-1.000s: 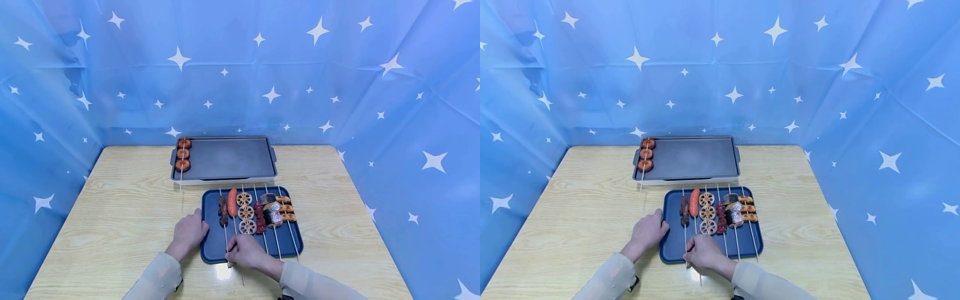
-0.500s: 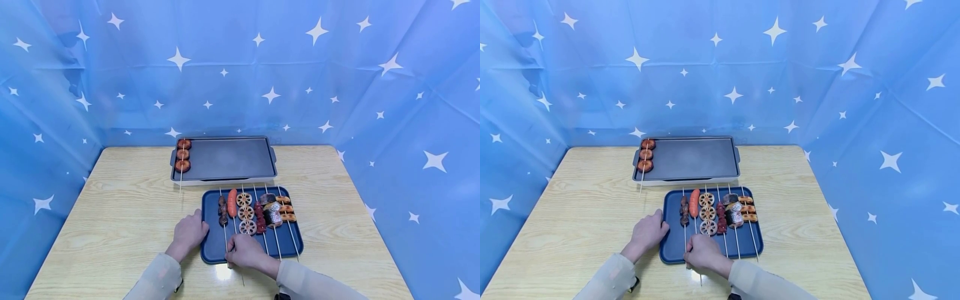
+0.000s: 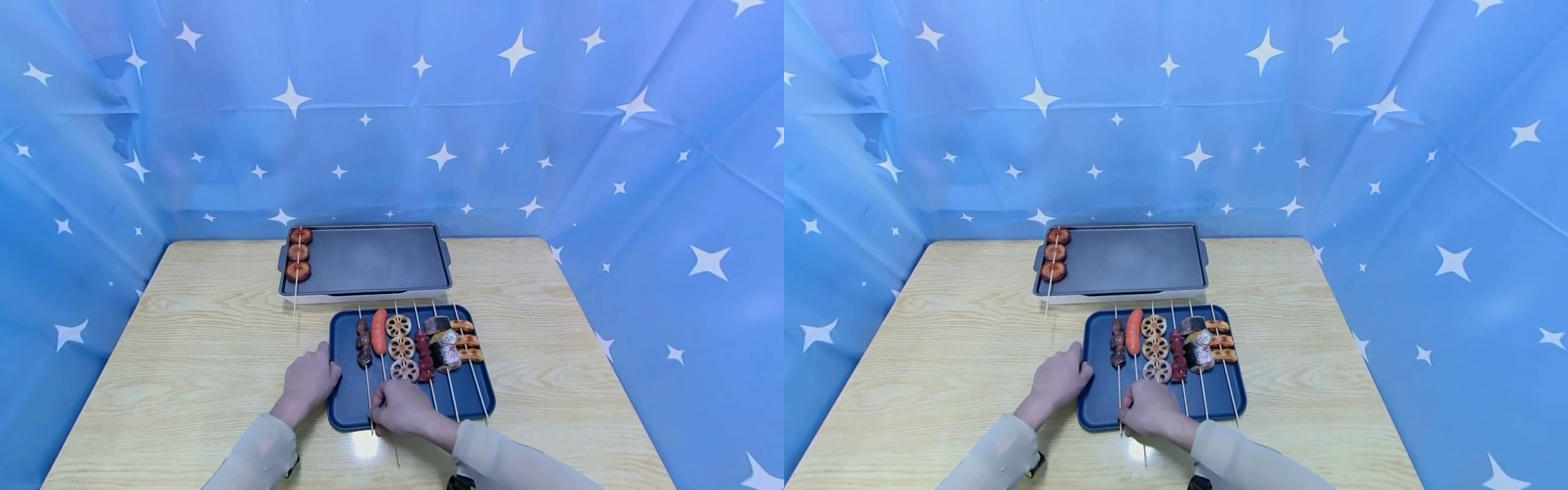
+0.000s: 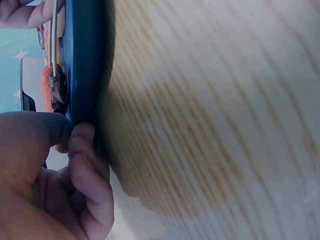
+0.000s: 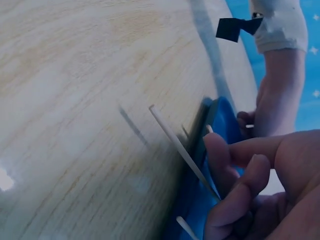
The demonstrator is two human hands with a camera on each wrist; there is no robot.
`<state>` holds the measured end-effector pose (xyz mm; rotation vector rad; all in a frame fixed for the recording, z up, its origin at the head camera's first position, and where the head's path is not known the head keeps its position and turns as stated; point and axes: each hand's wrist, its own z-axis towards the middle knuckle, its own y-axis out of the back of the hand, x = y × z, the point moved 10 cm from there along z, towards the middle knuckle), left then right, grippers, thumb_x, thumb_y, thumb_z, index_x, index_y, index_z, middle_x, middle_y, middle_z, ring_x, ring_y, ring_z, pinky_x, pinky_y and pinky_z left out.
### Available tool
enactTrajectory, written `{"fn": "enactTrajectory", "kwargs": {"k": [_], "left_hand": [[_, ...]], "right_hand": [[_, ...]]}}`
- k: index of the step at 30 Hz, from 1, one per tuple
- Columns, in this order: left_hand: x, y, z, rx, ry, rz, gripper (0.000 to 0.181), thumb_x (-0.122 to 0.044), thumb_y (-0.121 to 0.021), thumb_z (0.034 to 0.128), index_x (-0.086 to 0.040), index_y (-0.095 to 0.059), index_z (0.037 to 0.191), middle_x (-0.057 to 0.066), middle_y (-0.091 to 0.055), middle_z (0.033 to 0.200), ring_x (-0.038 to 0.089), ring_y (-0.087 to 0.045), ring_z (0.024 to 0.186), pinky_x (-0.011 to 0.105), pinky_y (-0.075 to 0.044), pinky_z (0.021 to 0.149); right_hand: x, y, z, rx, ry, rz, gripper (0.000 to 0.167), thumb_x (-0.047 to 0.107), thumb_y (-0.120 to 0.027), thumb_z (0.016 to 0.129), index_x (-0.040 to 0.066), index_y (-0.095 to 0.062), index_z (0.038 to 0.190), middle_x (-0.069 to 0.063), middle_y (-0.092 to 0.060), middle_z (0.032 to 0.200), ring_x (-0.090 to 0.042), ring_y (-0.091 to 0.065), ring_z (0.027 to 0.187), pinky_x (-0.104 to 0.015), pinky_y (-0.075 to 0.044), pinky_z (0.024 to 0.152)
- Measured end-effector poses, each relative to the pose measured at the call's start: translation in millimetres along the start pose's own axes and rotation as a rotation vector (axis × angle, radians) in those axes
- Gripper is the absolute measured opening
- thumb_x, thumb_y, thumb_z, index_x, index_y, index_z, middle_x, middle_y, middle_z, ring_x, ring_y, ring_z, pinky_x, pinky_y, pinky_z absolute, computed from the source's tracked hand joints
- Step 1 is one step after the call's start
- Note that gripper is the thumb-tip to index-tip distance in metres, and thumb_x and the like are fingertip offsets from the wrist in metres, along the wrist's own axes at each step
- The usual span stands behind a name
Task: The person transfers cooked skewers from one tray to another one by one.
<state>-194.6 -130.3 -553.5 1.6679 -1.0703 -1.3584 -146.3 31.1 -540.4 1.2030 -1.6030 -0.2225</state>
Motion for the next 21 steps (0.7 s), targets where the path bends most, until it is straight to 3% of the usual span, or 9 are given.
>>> {"fn": "enactTrajectory", "kwargs": {"k": [5, 11, 15, 18, 21], "left_hand": [[-1.1, -0.1, 0.5, 0.015, 0.0, -0.001, 0.023, -0.025, -0.054, 0.085, -0.006, -0.055, 0.098, 0.009, -0.055, 0.066, 0.023, -0.05, 0.053, 0.036, -0.036, 0.046], [0.1, -0.8, -0.3, 0.036, 0.008, -0.019, 0.03, -0.026, -0.055, 0.0858, -0.003, -0.057, 0.105, 0.007, -0.054, 0.067, 0.021, -0.05, 0.054, 0.034, -0.036, 0.047], [1.1, -2.1, -1.1, 0.044, -0.006, -0.041, 0.027, -0.026, -0.054, 0.0867, -0.005, -0.056, 0.104, 0.005, -0.053, 0.066, 0.02, -0.049, 0.053, 0.033, -0.035, 0.046], [1.3, -0.2, -2.7, 0.043, -0.027, -0.071, 0.018, -0.026, -0.055, 0.0878, -0.009, -0.054, 0.094, 0.003, -0.051, 0.063, 0.019, -0.048, 0.051, 0.032, -0.033, 0.045], [2.4, 4.4, -3.9, 0.038, -0.048, -0.096, 0.015, -0.025, -0.056, 0.0888, -0.014, -0.051, 0.081, 0.0, -0.049, 0.06, 0.017, -0.046, 0.049, 0.03, -0.031, 0.045]], "right_hand": [[2, 23, -2.5, -0.023, 0.046, 0.016, 0.011, 0.025, -0.065, 0.087, 0.022, -0.065, 0.077, 0.009, -0.065, 0.06, -0.006, -0.052, 0.053, -0.026, -0.037, 0.051], [-11, 67, -1.8, -0.06, 0.07, 0.073, 0.01, 0.022, -0.062, 0.091, 0.016, -0.068, 0.088, 0.006, -0.068, 0.068, -0.01, -0.053, 0.053, -0.027, -0.036, 0.049], [-30, 109, -3.8, -0.186, 0.026, -0.018, 0.008, 0.022, -0.063, 0.09, 0.017, -0.069, 0.088, 0.007, -0.065, 0.071, -0.009, -0.054, 0.057, -0.028, -0.04, 0.053], [-50, 140, -9.2, -0.284, -0.028, -0.113, 0.01, 0.022, -0.062, 0.09, 0.017, -0.07, 0.09, 0.006, -0.063, 0.069, -0.01, -0.052, 0.055, -0.028, -0.039, 0.053], [-75, 163, -16.0, -0.332, -0.08, -0.176, 0.019, 0.024, -0.061, 0.091, 0.012, -0.07, 0.103, 0.002, -0.065, 0.072, -0.011, -0.052, 0.056, -0.029, -0.038, 0.053]]}}
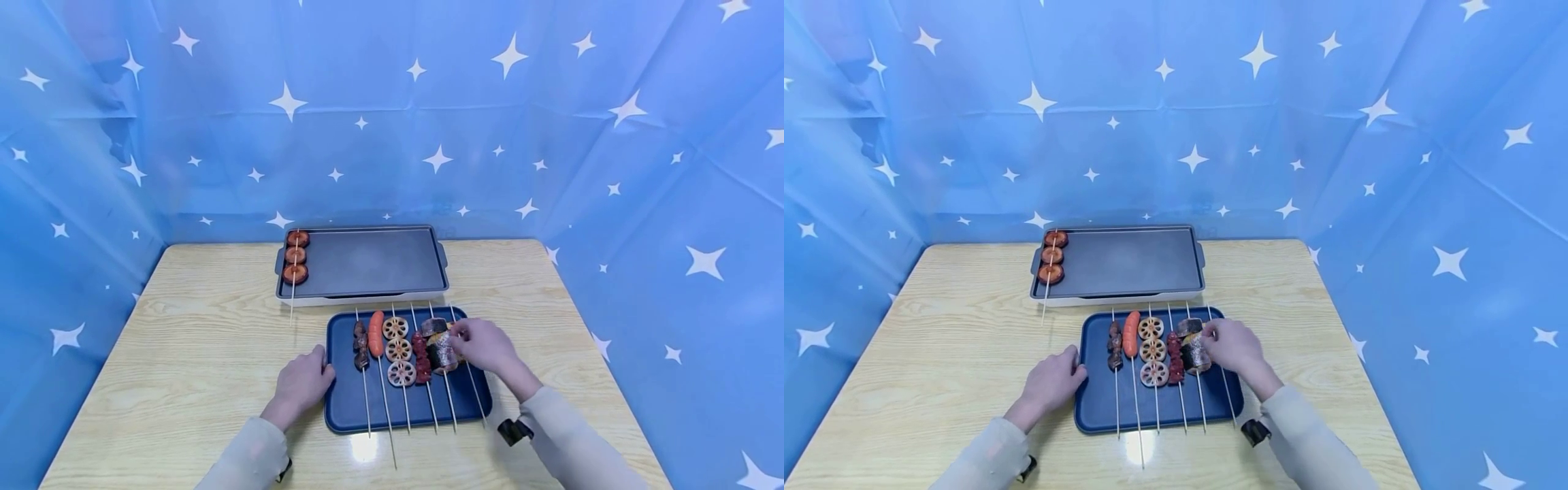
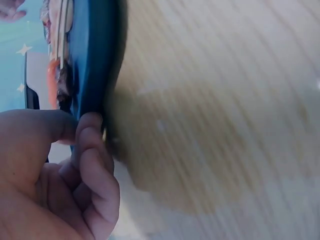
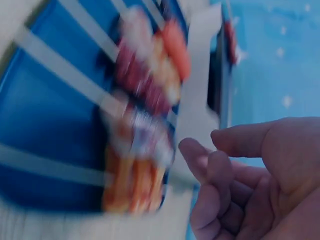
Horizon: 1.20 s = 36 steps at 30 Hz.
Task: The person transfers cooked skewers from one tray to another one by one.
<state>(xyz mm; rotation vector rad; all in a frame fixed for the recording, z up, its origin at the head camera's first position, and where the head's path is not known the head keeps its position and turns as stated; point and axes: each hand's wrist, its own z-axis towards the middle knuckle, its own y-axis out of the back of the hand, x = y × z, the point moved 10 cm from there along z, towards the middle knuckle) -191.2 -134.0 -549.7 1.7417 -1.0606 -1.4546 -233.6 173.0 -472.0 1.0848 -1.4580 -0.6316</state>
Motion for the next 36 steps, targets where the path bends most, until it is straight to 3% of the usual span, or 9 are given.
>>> {"fn": "enactTrajectory", "kwargs": {"k": [5, 10, 15, 21, 28, 36], "left_hand": [[6.0, 19.0, 1.0, -0.026, -0.013, -0.041, 0.02, -0.027, -0.057, 0.0909, -0.017, -0.053, 0.074, -0.002, -0.051, 0.059, 0.015, -0.046, 0.051, 0.029, -0.033, 0.047], [23.5, 50.7, 6.6, -0.079, 0.015, -0.064, 0.02, -0.028, -0.052, 0.0946, -0.014, -0.063, 0.086, -0.002, -0.057, 0.061, 0.015, -0.05, 0.052, 0.03, -0.036, 0.049], [40.3, 78.3, 13.8, -0.117, 0.066, -0.134, 0.03, -0.028, -0.044, 0.0976, -0.011, -0.067, 0.105, 0.0, -0.069, 0.07, 0.011, -0.055, 0.05, 0.031, -0.038, 0.05], [40.8, 103.9, 21.6, -0.176, 0.084, -0.209, 0.039, -0.035, -0.036, 0.1007, -0.01, -0.065, 0.111, 0.002, -0.075, 0.09, 0.01, -0.06, 0.058, 0.03, -0.04, 0.058], [32.4, 109.0, 31.2, -0.167, 0.075, -0.246, 0.039, -0.036, -0.038, 0.1016, -0.009, -0.066, 0.108, 0.008, -0.075, 0.092, 0.01, -0.063, 0.059, 0.03, -0.041, 0.06], [32.6, 103.0, 42.1, -0.099, 0.104, -0.325, 0.044, -0.037, -0.04, 0.1013, -0.005, -0.061, 0.124, 0.013, -0.073, 0.099, 0.024, -0.069, 0.07, 0.03, -0.046, 0.055]], "right_hand": [[-45, 14, -4.7, -0.025, -0.088, -0.046, 0.034, 0.024, -0.062, 0.092, 0.005, -0.064, 0.12, -0.01, -0.071, 0.092, -0.018, -0.063, 0.071, -0.035, -0.047, 0.059], [-73, 7, -14.1, 0.047, -0.153, -0.069, 0.028, 0.021, -0.062, 0.09, 0.002, -0.067, 0.111, -0.014, -0.071, 0.097, -0.025, -0.066, 0.083, -0.041, -0.05, 0.067], [-86, -5, -20.2, 0.096, -0.175, -0.05, 0.022, 0.017, -0.065, 0.086, 0.005, -0.068, 0.104, -0.009, -0.071, 0.092, -0.022, -0.065, 0.081, -0.04, -0.048, 0.067], [-86, -15, -22.2, 0.09, -0.158, 0.031, 0.016, 0.014, -0.067, 0.084, 0.005, -0.067, 0.098, -0.003, -0.068, 0.081, -0.016, -0.06, 0.072, -0.034, -0.044, 0.064], [-88, -24, -21.9, 0.066, -0.158, 0.084, 0.011, 0.014, -0.068, 0.084, 0.006, -0.063, 0.09, -0.002, -0.064, 0.075, -0.014, -0.054, 0.066, -0.029, -0.038, 0.06], [-88, -26, -18.5, 0.039, -0.156, 0.053, 0.01, 0.015, -0.069, 0.084, 0.008, -0.063, 0.089, -0.001, -0.062, 0.077, -0.015, -0.053, 0.067, -0.03, -0.038, 0.06]]}}
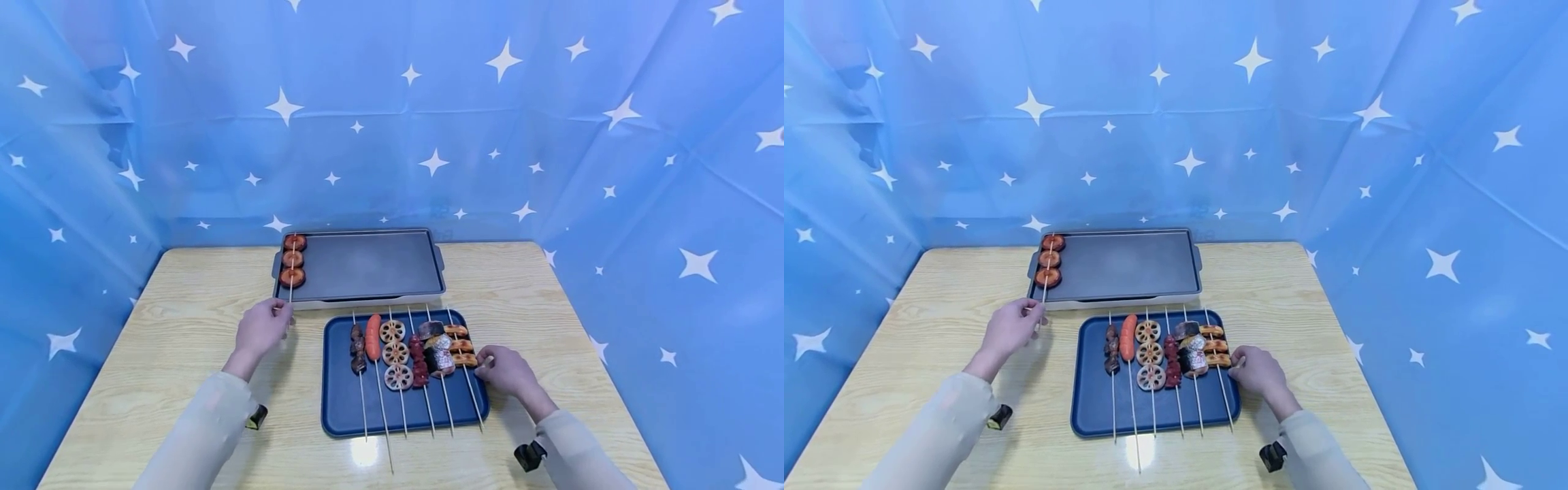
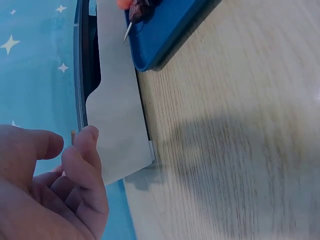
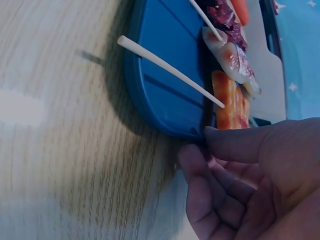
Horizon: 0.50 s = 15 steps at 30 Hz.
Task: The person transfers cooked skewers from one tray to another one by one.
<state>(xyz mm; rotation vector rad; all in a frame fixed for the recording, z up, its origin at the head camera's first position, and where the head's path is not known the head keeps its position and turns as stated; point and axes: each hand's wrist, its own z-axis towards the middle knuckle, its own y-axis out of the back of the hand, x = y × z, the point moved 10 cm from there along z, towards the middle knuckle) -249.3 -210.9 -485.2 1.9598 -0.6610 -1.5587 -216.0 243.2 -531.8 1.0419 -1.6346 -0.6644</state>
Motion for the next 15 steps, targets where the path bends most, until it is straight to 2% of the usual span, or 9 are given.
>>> {"fn": "enactTrajectory", "kwargs": {"k": [4, 7, 15], "left_hand": [[5.7, -1.5, 4.1, 0.033, 0.057, -0.124, 0.041, -0.031, -0.043, 0.1016, -0.002, -0.059, 0.125, 0.018, -0.071, 0.103, 0.03, -0.069, 0.076, 0.028, -0.05, 0.056], [8.7, -3.7, 6.0, 0.06, 0.085, -0.202, 0.04, -0.029, -0.044, 0.1018, -0.001, -0.058, 0.126, 0.019, -0.07, 0.105, 0.028, -0.068, 0.077, 0.027, -0.05, 0.057], [8.9, -11.4, 13.2, 0.155, 0.094, -0.267, 0.041, -0.027, -0.044, 0.1022, 0.0, -0.055, 0.131, 0.02, -0.068, 0.11, 0.021, -0.064, 0.075, 0.03, -0.05, 0.061]], "right_hand": [[2, 0, 0.0, -0.012, 0.004, -0.03, 0.011, 0.017, -0.069, 0.084, 0.009, -0.063, 0.089, -0.002, -0.062, 0.078, -0.016, -0.052, 0.068, -0.03, -0.037, 0.06], [2, 0, -0.2, -0.014, 0.001, -0.034, 0.01, 0.017, -0.069, 0.084, 0.01, -0.064, 0.089, -0.002, -0.062, 0.079, -0.016, -0.052, 0.068, -0.03, -0.037, 0.06], [-4, -2, 1.2, 0.006, -0.041, -0.004, 0.008, 0.014, -0.069, 0.084, 0.01, -0.063, 0.088, -0.001, -0.062, 0.073, -0.015, -0.055, 0.064, -0.029, -0.038, 0.059]]}}
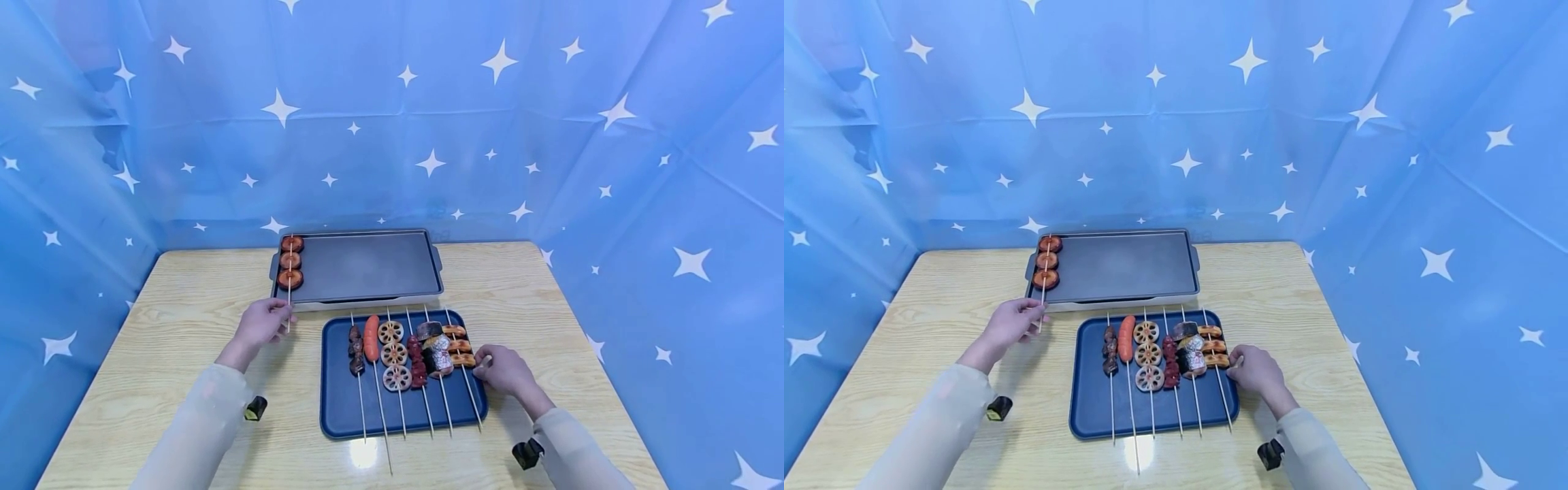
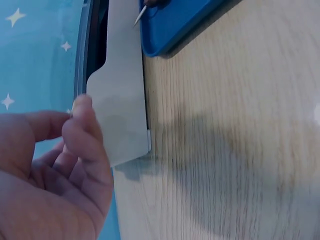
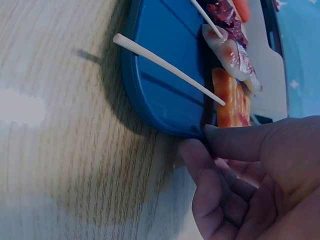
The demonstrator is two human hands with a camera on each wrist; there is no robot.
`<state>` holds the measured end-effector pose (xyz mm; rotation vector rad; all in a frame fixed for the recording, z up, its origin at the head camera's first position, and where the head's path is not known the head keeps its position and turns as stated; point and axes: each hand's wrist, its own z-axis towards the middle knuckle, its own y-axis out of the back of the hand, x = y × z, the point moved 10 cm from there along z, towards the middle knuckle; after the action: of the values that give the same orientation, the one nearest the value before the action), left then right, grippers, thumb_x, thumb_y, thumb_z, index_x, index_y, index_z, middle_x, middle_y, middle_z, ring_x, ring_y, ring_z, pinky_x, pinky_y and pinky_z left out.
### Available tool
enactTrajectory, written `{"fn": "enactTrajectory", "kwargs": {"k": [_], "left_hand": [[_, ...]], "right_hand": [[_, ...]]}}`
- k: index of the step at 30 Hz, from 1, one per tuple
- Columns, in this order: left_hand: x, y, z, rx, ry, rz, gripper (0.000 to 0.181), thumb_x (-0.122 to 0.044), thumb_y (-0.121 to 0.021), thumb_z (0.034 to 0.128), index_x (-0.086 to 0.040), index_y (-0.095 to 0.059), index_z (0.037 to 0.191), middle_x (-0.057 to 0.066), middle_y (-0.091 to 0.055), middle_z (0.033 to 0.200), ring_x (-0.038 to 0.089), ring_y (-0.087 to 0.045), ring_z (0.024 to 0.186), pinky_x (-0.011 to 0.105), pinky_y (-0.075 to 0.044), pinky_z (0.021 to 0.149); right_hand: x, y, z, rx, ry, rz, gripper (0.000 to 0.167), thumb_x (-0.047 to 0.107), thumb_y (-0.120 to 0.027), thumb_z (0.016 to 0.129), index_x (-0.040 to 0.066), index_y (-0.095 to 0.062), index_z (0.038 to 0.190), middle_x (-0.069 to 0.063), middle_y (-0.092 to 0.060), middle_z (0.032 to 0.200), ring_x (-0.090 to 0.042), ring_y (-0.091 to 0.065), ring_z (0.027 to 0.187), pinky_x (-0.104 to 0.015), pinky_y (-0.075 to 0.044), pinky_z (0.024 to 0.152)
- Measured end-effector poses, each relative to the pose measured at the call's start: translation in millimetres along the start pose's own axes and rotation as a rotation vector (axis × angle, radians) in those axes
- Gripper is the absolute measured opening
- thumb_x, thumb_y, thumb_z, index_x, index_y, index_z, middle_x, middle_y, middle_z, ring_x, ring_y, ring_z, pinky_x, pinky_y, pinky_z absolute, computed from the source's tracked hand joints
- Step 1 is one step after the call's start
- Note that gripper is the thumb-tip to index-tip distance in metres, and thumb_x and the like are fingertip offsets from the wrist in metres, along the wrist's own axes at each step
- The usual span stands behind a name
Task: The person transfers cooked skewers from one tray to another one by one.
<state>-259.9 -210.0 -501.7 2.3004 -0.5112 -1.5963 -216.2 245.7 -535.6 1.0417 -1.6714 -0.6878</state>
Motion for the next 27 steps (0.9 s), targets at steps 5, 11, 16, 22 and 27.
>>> {"fn": "enactTrajectory", "kwargs": {"k": [5, 11, 16, 22, 27], "left_hand": [[-0.3, -0.6, 1.5, 0.046, 0.023, -0.025, 0.039, -0.023, -0.043, 0.1021, 0.001, -0.054, 0.131, 0.02, -0.068, 0.112, 0.015, -0.059, 0.077, 0.033, -0.049, 0.067], [3.8, -0.3, 0.4, 0.06, 0.05, -0.046, 0.04, -0.026, -0.044, 0.1021, -0.001, -0.053, 0.133, 0.017, -0.068, 0.115, 0.013, -0.058, 0.082, 0.03, -0.047, 0.07], [3.8, -0.7, -3.1, 0.069, 0.052, -0.081, 0.041, -0.027, -0.045, 0.102, -0.001, -0.052, 0.133, 0.016, -0.067, 0.116, 0.011, -0.058, 0.078, 0.029, -0.048, 0.069], [4.6, -2.6, -6.8, 0.085, 0.043, -0.11, 0.039, -0.025, -0.048, 0.101, 0.002, -0.054, 0.128, 0.016, -0.065, 0.118, 0.009, -0.059, 0.075, 0.03, -0.052, 0.068], [3.7, -4.2, -15.0, 0.1, 0.023, -0.142, 0.036, -0.02, -0.051, 0.0995, 0.005, -0.055, 0.125, 0.017, -0.064, 0.115, 0.008, -0.061, 0.071, 0.028, -0.054, 0.066]], "right_hand": [[-1, -1, 1.5, 0.009, -0.011, 0.023, 0.008, 0.014, -0.069, 0.084, 0.009, -0.063, 0.088, -0.001, -0.062, 0.071, -0.014, -0.056, 0.062, -0.029, -0.038, 0.057], [-1, -3, 1.4, 0.018, -0.015, 0.042, 0.008, 0.013, -0.068, 0.085, 0.009, -0.063, 0.089, -0.001, -0.061, 0.07, -0.014, -0.056, 0.061, -0.029, -0.038, 0.056], [0, -3, 1.0, 0.022, -0.012, 0.056, 0.008, 0.013, -0.067, 0.085, 0.008, -0.063, 0.09, -0.001, -0.062, 0.071, -0.014, -0.056, 0.061, -0.029, -0.039, 0.056], [-1, -3, 1.5, 0.026, -0.017, 0.064, 0.008, 0.012, -0.067, 0.085, 0.008, -0.062, 0.089, -0.002, -0.063, 0.072, -0.014, -0.058, 0.061, -0.029, -0.04, 0.056], [-1, -2, 1.3, 0.03, -0.027, 0.069, 0.008, 0.013, -0.067, 0.085, 0.008, -0.062, 0.089, -0.002, -0.063, 0.072, -0.014, -0.058, 0.061, -0.028, -0.04, 0.056]]}}
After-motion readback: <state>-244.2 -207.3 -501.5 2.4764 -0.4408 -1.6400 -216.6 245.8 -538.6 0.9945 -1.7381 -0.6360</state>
